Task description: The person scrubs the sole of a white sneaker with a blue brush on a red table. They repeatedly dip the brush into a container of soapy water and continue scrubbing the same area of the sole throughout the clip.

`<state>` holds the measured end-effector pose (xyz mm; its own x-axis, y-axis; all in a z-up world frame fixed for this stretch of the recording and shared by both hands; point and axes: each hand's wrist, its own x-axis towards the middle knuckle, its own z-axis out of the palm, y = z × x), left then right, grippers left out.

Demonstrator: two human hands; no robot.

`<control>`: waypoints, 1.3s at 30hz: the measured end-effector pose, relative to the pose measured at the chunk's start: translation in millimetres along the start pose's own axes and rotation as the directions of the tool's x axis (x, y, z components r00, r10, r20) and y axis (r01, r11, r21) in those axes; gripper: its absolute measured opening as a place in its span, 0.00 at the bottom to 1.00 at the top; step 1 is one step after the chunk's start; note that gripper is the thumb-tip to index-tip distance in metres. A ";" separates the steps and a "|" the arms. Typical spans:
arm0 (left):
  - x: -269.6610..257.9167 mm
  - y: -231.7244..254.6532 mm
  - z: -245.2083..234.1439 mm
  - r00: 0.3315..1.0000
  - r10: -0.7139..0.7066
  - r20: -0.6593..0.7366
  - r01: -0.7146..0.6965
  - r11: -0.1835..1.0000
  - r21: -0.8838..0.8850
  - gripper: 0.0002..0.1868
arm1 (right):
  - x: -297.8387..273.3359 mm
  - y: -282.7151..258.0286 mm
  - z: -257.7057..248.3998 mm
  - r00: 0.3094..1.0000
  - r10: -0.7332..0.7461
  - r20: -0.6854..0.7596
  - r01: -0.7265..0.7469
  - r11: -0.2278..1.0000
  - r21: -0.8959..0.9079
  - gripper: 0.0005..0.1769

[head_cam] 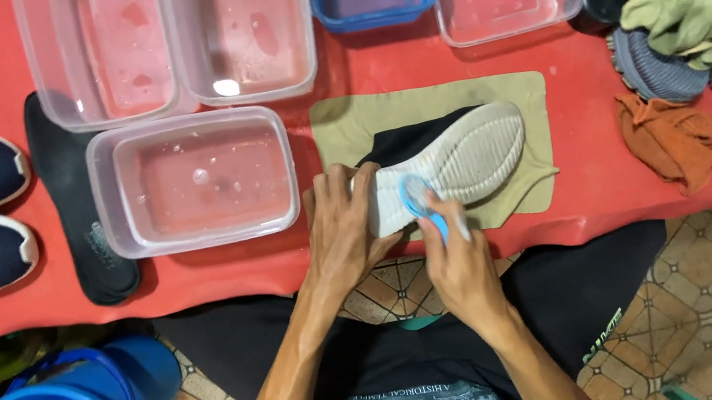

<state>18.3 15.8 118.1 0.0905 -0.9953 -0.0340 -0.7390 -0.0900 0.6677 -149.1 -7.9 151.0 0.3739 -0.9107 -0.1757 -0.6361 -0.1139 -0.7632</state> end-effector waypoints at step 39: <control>0.6 0.8 -1.7 1.000 0.013 0.004 -0.014 0.999 0.051 0.53 | -40.6 66.7 53.3 0.945 -0.193 -0.264 0.189 0.981 -0.041 0.11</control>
<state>18.8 15.1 119.9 0.0777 -0.9966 -0.0282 -0.7734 -0.0781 0.6291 -170.7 42.7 74.2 0.2977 -0.9434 0.1459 -0.5813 -0.3004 -0.7562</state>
